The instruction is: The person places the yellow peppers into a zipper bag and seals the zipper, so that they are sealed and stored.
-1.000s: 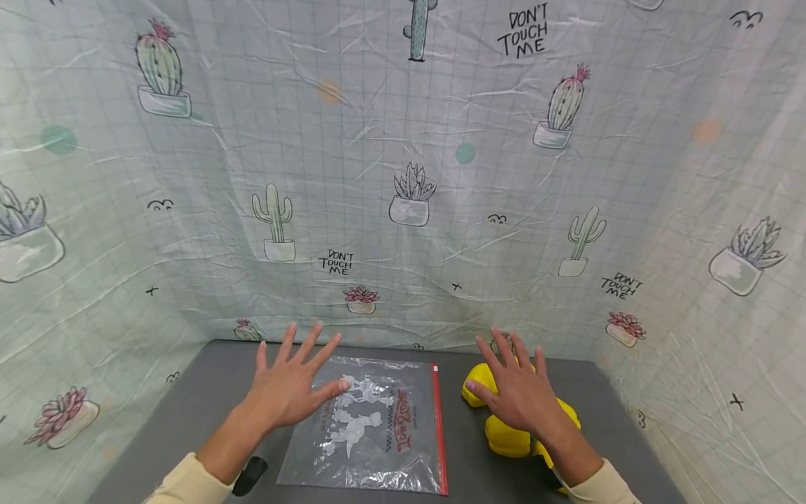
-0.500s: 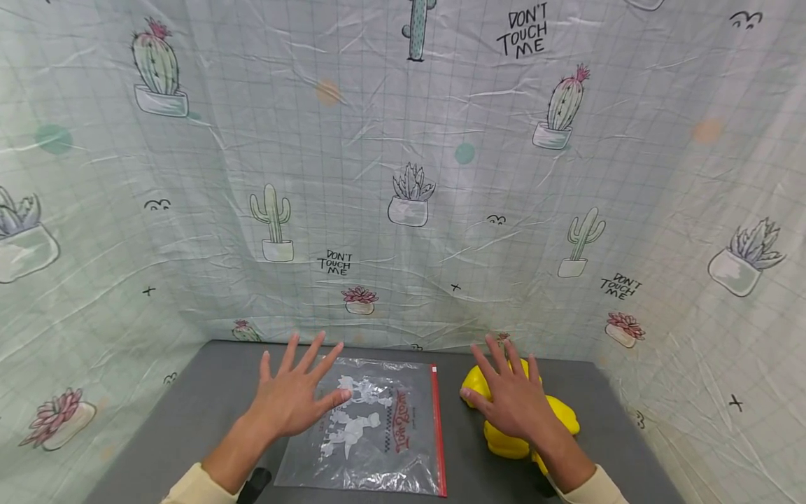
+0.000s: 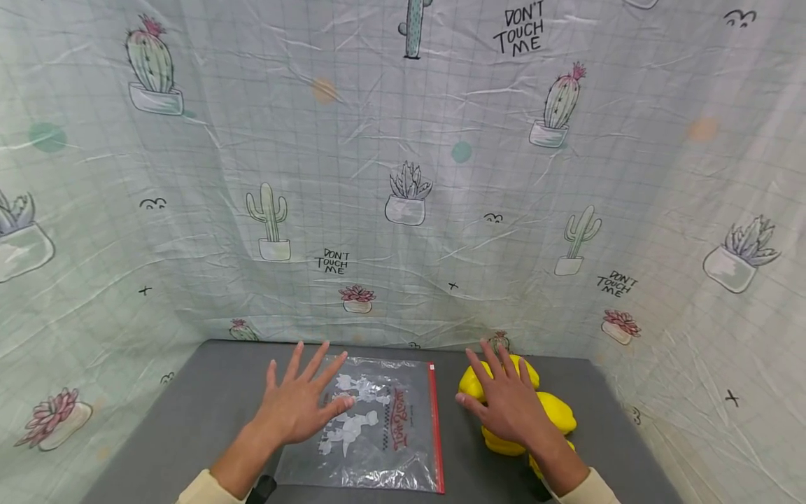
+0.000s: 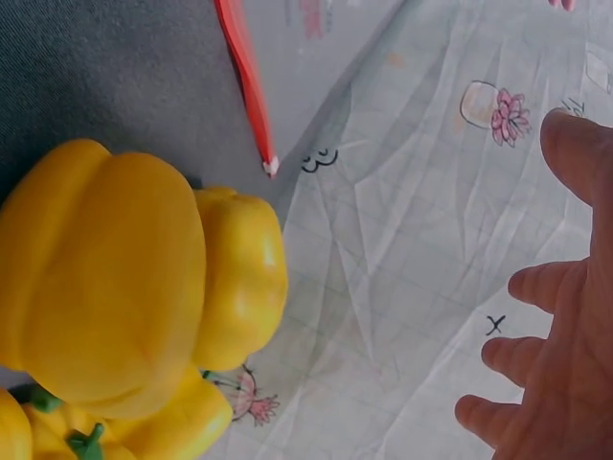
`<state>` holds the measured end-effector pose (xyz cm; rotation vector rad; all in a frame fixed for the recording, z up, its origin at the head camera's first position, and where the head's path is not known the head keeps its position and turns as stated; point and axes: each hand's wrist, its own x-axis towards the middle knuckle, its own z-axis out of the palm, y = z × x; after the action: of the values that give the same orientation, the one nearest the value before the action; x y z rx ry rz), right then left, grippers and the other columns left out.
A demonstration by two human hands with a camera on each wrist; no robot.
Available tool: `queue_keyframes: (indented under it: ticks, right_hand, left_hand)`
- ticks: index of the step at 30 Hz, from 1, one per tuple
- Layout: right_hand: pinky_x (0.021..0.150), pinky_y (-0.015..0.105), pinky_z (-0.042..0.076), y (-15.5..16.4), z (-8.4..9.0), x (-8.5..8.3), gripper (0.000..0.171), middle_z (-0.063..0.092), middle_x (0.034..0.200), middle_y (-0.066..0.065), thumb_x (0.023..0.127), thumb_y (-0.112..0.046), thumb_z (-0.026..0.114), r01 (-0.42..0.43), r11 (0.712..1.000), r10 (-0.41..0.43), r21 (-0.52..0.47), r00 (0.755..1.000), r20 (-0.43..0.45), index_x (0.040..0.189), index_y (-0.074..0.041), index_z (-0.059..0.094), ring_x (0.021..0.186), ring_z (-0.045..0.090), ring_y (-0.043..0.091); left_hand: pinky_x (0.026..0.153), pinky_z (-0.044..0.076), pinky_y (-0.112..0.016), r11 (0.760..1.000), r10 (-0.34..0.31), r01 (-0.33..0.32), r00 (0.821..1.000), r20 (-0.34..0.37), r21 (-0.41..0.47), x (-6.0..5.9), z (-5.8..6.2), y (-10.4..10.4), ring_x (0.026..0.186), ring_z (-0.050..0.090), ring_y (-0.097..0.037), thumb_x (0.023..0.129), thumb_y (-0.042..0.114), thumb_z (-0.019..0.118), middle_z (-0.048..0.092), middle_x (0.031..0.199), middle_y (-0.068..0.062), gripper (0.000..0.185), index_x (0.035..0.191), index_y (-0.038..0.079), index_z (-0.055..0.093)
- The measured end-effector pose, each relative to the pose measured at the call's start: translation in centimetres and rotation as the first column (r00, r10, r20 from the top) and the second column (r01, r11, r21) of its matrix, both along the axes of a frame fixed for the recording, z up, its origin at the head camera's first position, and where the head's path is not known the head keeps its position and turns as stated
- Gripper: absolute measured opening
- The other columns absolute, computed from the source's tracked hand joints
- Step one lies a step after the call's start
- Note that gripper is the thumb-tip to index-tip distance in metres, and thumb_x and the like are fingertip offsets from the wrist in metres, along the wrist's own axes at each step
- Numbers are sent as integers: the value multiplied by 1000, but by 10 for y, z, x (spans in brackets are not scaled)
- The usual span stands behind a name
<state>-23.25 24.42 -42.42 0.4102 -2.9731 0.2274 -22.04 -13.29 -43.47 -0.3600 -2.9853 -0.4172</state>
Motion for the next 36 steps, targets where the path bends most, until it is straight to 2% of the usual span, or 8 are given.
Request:
queue_keyframes:
  ticks: [5,17,28,36]
  right_hand:
    - [124,74,13,-1,-3,0,83,19,175,14,97,-63,58,-9,1000,9,-15,1000,22,165,-21,34,160,18,47]
    - [125,72,17,-5,-18,1,81,22,175,12,97,-61,60,-19,1000,19,-4,1000,23,164,-22,35,160,20,45]
    - [126,70,18,-12,-26,6,79,25,174,11,97,-59,62,-38,999,39,-12,999,9,163,-22,38,160,22,43]
    - [125,70,20,-15,-41,8,78,25,174,11,98,-59,61,-25,1000,25,-3,999,24,163,-24,38,161,21,42]
  left_hand:
    - [117,4,-85,1000,4,-4,1000,3,11,0,-9,5,162,5,-48,95,77,49,19,176,-4,83,165,37,29]
    - [119,3,-82,999,-3,0,997,73,43,-1,-31,20,163,5,-46,94,77,51,20,176,-1,83,164,40,28]
    - [117,9,-83,997,-7,3,999,51,78,2,-58,32,162,11,-48,95,72,55,25,175,-3,78,162,38,36]
    - [118,9,-83,998,-15,11,998,61,63,0,-69,32,162,10,-48,95,74,53,24,175,-3,78,162,38,35]
